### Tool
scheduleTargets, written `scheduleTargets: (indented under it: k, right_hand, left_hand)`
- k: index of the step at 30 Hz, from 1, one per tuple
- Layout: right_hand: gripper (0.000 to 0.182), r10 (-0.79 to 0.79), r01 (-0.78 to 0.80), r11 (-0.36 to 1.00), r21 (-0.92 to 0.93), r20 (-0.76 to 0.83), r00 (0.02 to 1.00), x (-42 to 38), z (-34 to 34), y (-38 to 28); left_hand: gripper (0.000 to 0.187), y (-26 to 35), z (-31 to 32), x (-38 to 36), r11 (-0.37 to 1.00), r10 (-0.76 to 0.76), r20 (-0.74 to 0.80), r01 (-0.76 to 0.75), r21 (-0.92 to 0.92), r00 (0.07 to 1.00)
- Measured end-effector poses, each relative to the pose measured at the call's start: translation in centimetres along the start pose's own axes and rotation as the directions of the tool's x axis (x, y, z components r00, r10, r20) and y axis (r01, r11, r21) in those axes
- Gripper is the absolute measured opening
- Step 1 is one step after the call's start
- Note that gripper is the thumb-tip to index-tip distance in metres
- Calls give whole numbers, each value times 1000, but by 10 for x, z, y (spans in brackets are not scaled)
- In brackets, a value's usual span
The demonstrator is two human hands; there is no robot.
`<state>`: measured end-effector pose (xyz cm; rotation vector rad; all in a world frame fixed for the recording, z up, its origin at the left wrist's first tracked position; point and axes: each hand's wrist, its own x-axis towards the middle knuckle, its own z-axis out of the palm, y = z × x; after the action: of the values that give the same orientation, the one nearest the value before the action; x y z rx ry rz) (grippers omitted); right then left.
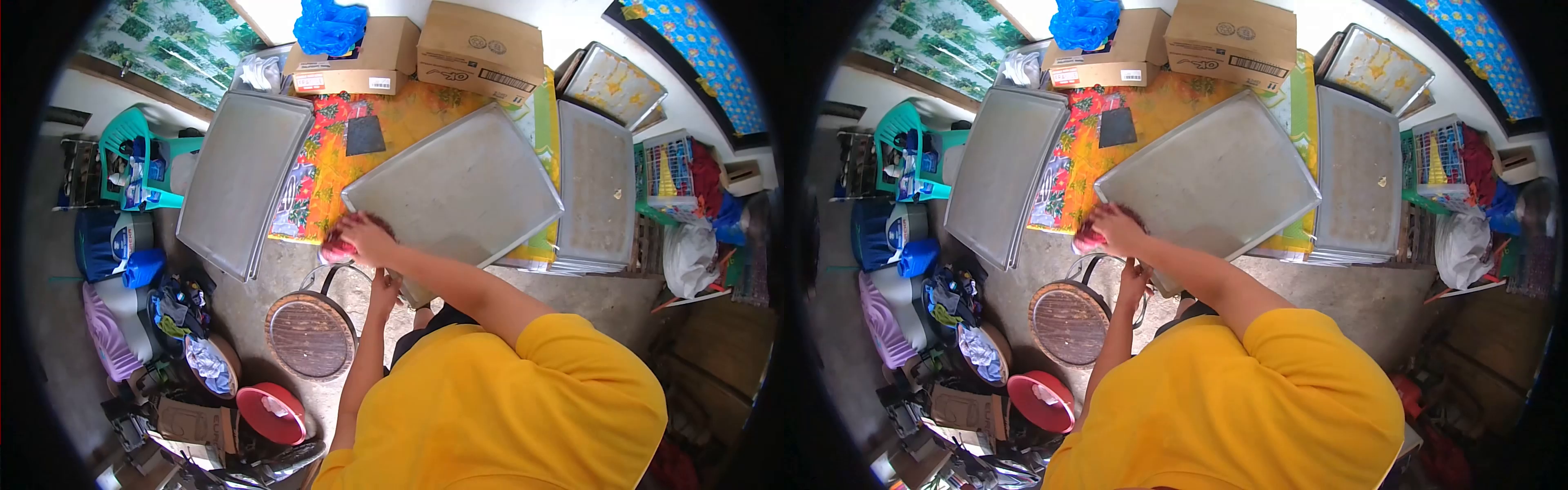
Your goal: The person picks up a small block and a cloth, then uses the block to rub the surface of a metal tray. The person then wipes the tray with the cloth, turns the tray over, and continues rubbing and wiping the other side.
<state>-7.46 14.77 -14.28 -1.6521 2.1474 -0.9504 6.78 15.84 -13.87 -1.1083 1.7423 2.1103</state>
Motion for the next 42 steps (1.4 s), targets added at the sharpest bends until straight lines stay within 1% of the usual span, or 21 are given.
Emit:
scheduleTargets:
  k: [1, 2, 3, 4, 6, 7, 9, 11, 12, 15, 16, 19, 21, 23, 27, 29, 30, 33, 37, 39, 42]
  right_hand:
    - [51, -20, 23, 998, 62, -53, 998, -5, 7, -12]
    - [50, 126, -195, 935, 296, 236, 964, -7, -6, -28]
    - [50, 182, -447, 781, 436, 526, 831, -6, -28, -46]
    - [48, 223, -392, 786, 477, 373, 901, -10, -37, -54]
    - [47, 290, -271, 804, 529, 48, 956, -23, -54, -63]
    - [45, 329, -279, 843, 461, -30, 944, -25, -70, -59]
    - [42, 381, -312, 898, 311, -195, 904, -18, -108, -39]
    - [40, 211, -246, 964, -97, -277, 937, -9, -99, -7]
    - [39, 120, -209, 931, -300, -290, 950, -7, -91, 6]
    - [38, 119, -125, 875, -468, -42, 992, -2, -79, 17]
    - [38, 170, -147, 878, -455, 9, 985, 0, -82, 26]
    - [42, 386, -336, 809, -483, 4, 923, -4, -137, 58]
    - [43, 406, -457, 760, -461, -213, 889, -20, -150, 125]
    - [43, 422, -519, 695, -497, -302, 855, -38, -186, 164]
    - [44, 519, -672, 477, -567, -435, 736, -62, -241, 211]
    - [43, 593, -708, 443, -550, -412, 691, -61, -266, 232]
    - [43, 630, -727, 422, -542, -402, 665, -63, -273, 237]
    - [42, 593, -688, 464, -558, -381, 709, -77, -274, 237]
    - [40, 523, -649, 450, -614, -408, 749, -144, -259, 214]
    - [47, 585, -694, 433, -576, -406, 702, -186, -255, 188]
    - [50, 680, -779, 378, -500, -422, 600, -238, -243, 153]
  left_hand:
    - [63, -5, -1, 4, 1000, 1, 3, -1, -3, 1000]
    - [57, -14, -3, 9, 1000, -20, -15, 20, 10, 1000]
    - [50, -27, -6, 13, 999, -40, -33, 41, 25, 999]
    - [43, -32, -8, 15, 997, -65, -50, 67, 39, 997]
    - [49, -22, -7, 10, 999, 24, -56, -26, -33, 998]
    - [52, -15, -5, 5, 995, 66, -61, -71, -72, 996]
    - [68, 17, -2, -4, 999, 35, -95, -39, -34, 995]
    - [56, 24, 2, 5, 992, -62, -171, 42, -122, 983]
    - [53, 22, 3, 12, 995, -50, -159, 36, -89, 986]
    - [47, 25, 8, 30, 999, -42, -140, 42, -4, 989]
    - [45, 27, 9, 29, 998, -59, -147, 61, 8, 987]
    - [44, 29, 11, 28, 995, -92, -174, 95, 7, 980]
    - [43, 32, 14, 26, 995, -105, -190, 102, -22, 976]
    - [42, 37, 15, 25, 994, -112, -193, 111, -16, 975]
    - [41, 32, 14, 29, 993, -112, -202, 115, 2, 973]
    - [39, 33, 16, 27, 993, -115, -225, 114, -16, 968]
    - [39, 32, 17, 27, 993, -117, -233, 114, -24, 966]
    - [37, 26, 16, 33, 987, -130, -269, 149, 52, 954]
    - [37, 4, 9, 44, 987, -37, -312, 84, 140, 949]
    - [38, 2, 9, 50, 969, 36, -356, 55, 243, 934]
    - [36, 20, 10, 47, 966, 10, -344, 80, 246, 939]
